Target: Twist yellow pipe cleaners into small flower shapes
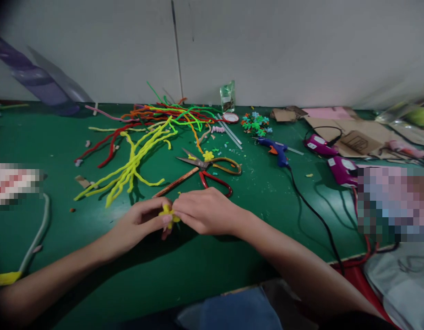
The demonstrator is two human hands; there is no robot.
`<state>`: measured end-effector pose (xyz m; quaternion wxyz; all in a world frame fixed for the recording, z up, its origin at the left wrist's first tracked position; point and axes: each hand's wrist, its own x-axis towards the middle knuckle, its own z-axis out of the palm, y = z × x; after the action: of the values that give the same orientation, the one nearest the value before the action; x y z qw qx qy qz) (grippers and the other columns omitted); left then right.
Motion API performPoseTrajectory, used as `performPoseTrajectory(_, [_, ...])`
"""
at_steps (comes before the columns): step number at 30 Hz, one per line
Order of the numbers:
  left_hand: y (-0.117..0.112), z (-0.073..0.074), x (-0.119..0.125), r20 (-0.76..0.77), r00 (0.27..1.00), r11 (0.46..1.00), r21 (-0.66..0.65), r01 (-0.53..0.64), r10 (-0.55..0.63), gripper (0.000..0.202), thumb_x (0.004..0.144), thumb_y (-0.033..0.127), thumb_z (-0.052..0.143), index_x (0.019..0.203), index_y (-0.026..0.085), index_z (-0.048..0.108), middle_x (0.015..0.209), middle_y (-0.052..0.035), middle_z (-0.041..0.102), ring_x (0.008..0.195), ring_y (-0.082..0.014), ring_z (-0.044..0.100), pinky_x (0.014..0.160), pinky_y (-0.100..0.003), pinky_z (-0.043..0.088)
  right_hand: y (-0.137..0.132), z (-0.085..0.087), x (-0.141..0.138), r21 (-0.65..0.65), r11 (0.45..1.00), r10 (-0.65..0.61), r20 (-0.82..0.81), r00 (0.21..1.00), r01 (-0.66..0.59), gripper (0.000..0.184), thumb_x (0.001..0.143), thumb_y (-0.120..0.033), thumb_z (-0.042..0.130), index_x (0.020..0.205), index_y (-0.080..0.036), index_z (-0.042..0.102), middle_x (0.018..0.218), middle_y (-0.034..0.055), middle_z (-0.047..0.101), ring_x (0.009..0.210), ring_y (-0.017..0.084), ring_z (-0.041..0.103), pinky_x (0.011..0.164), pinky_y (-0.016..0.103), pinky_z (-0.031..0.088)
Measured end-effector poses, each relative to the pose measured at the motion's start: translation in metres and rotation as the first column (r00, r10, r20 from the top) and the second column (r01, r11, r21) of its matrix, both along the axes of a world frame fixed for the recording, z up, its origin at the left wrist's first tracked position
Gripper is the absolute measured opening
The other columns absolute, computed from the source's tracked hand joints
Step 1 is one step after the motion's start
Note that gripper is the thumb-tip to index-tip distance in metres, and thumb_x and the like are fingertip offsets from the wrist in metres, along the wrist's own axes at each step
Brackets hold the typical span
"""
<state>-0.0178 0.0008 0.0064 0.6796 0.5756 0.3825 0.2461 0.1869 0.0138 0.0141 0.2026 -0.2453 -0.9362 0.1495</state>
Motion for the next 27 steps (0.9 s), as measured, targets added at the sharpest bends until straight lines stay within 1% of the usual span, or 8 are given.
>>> performPoseTrajectory(4, [0.001,-0.002,0.002,-0.001,0.999,0.999,0.019,-0.045,0.045,0.026,0.079,0.04,0.064,0.077,0.017,0.053,0.065,0.0012,0.06,0.059,-0.0122,0.059,0.059,-0.026,0.05,-0.003,-0.005,-0.004,0.099,0.994,-0.037,-0.051,0.998,0.042,0.027,0.093,-0.02,0.039,0.072,-0.016,0.055,0.065,0.0014,0.05,0.06,0.012,0.042,0.055,0.026,0.026])
performPoseTrajectory(7, [0.001,-0.003,-0.001,-0.1,0.994,0.987,0.16,-0.021,0.037,0.022,0.082,0.037,0.06,0.076,0.017,0.055,0.063,0.0009,0.059,0.06,-0.0125,0.059,0.059,-0.024,0.049,-0.006,-0.005,-0.01,-0.196,0.975,-0.135,-0.154,0.979,0.104,0.023,0.087,-0.017,0.043,0.064,-0.016,0.049,0.06,-0.0016,0.045,0.057,0.009,0.038,0.054,0.024,0.026])
performPoseTrajectory(9, [0.001,-0.002,-0.004,-0.175,0.982,0.937,0.35,-0.002,0.068,0.018,0.083,0.034,0.059,0.077,0.017,0.057,0.066,-0.0005,0.061,0.063,-0.0127,0.059,0.061,-0.024,0.048,-0.008,-0.005,-0.015,-0.526,0.837,-0.281,-0.174,0.944,0.153,0.021,0.083,-0.016,0.045,0.062,-0.017,0.045,0.056,-0.0039,0.04,0.052,0.008,0.035,0.051,0.022,0.026])
performPoseTrajectory(12, [0.0,-0.001,-0.006,-0.222,0.965,0.808,0.59,0.017,0.141,0.013,0.083,0.028,0.058,0.08,0.017,0.063,0.075,-0.0032,0.064,0.071,-0.0136,0.059,0.069,-0.025,0.047,-0.009,-0.005,-0.02,-0.879,0.468,-0.394,-0.114,0.912,0.092,0.018,0.081,-0.016,0.041,0.063,-0.018,0.041,0.051,-0.0073,0.03,0.043,0.006,0.027,0.044,0.021,0.022])
performPoseTrajectory(14, [0.001,0.0,-0.005,-0.217,0.967,0.833,0.553,0.007,0.136,0.014,0.084,0.029,0.057,0.079,0.017,0.062,0.074,-0.0031,0.064,0.069,-0.0135,0.06,0.067,-0.025,0.048,-0.008,-0.003,-0.018,-0.924,0.379,-0.373,-0.109,0.921,0.044,0.018,0.084,-0.018,0.039,0.065,-0.019,0.041,0.05,-0.0082,0.027,0.041,0.006,0.025,0.042,0.02,0.023])
performPoseTrajectory(16, [0.002,0.0,-0.004,-0.181,0.979,0.928,0.373,-0.015,0.089,0.019,0.084,0.034,0.058,0.075,0.017,0.059,0.068,-0.0013,0.062,0.061,-0.0129,0.06,0.061,-0.024,0.049,-0.005,0.001,-0.012,-0.837,0.541,-0.319,-0.12,0.94,0.077,0.021,0.089,-0.024,0.04,0.07,-0.018,0.046,0.054,-0.0061,0.036,0.047,0.008,0.035,0.047,0.02,0.03])
performPoseTrajectory(20, [0.006,0.001,-0.001,-0.065,0.997,0.996,0.083,-0.033,0.039,0.027,0.081,0.042,0.062,0.074,0.017,0.055,0.062,0.0018,0.059,0.056,-0.0126,0.061,0.059,-0.025,0.051,0.0,0.005,0.001,-0.254,0.957,-0.167,-0.083,0.982,0.141,0.018,0.094,-0.024,0.042,0.098,-0.016,0.058,0.083,0.0039,0.061,0.074,0.013,0.053,0.068,0.025,0.039])
performPoseTrajectory(27, [0.007,0.0,-0.001,0.004,1.0,0.997,-0.071,0.007,-0.007,0.03,0.079,0.043,0.064,0.072,0.016,0.054,0.06,0.0019,0.06,0.052,-0.0109,0.059,0.055,-0.023,0.05,0.002,-0.005,0.004,0.343,0.939,-0.02,0.097,0.995,-0.015,0.027,0.097,-0.015,0.034,0.092,-0.014,0.06,0.069,0.0032,0.054,0.066,0.014,0.047,0.054,0.027,0.027])
